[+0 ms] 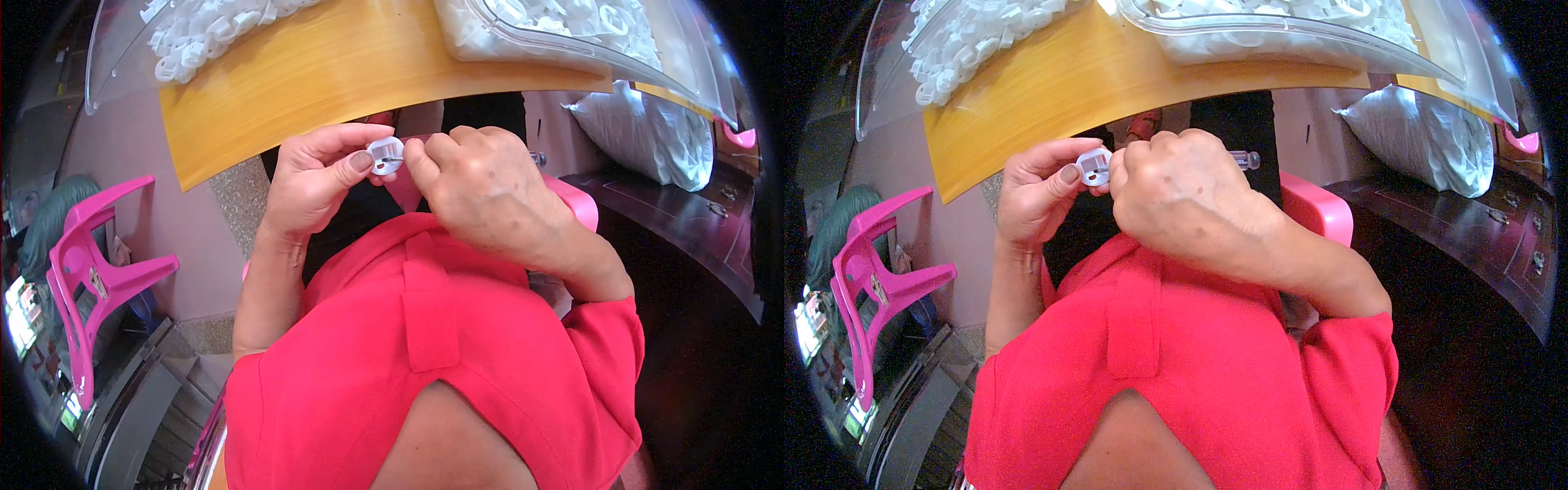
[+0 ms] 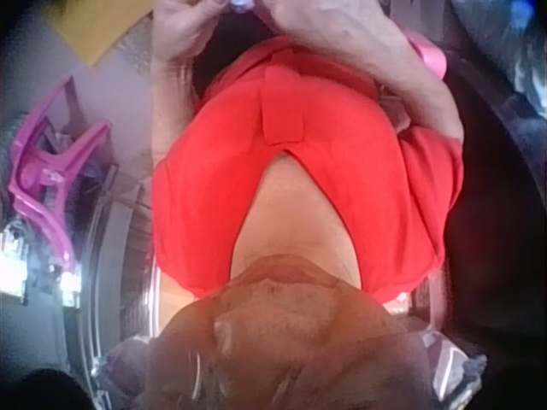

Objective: Inserting small metal pins into plastic housings using a metal tool.

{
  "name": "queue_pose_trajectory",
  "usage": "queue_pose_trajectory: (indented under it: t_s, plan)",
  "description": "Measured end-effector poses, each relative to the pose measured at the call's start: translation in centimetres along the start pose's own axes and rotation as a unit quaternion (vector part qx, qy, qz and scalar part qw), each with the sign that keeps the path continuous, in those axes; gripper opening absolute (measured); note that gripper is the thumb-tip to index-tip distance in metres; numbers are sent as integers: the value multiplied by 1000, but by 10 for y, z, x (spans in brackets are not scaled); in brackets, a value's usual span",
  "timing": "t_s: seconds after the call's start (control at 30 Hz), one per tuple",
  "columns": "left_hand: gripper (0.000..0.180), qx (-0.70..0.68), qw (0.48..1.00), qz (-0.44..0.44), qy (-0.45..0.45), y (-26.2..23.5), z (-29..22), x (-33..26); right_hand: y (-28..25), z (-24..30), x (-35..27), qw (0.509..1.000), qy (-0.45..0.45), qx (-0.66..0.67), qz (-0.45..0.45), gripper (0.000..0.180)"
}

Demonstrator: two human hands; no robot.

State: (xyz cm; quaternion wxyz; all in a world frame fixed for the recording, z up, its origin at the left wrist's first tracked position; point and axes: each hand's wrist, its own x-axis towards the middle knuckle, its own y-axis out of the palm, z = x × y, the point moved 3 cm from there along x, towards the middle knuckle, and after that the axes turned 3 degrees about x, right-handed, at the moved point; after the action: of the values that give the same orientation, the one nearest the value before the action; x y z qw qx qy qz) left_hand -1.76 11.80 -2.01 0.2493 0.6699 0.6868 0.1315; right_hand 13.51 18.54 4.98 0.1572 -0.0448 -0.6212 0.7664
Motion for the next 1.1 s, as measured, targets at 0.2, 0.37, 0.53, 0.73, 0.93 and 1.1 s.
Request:
queue_pose_trajectory:
  t_s: [0.2, 0.37, 0.53, 0.73, 0.93, 1.1]
  plan:
    - [28, -2, 1000, 1, 5, -1, 1, -1, 1, 4, 1, 1000, -2, -23, -3, 13]
    - [27, 28, 999, -36, 14, -3, 3, -2, 5, 6, 4, 998, -14, -56, -7, 13]
    - [24, 70, 996, -55, 27, -5, 5, -4, 5, 5, 7, 999, -5, -25, 48, 15]
    - [22, 131, 988, -65, 43, -1, 6, -4, -1, 3, 9, 996, -31, -15, 79, 12]
    - [24, 76, 995, -51, 24, -2, 9, -2, 2, -8, 8, 986, 5, 42, 158, 11]
    - [31, -34, 999, -16, 19, -2, 1, 1, -10, -21, -6, 976, 70, 202, 40, 23]
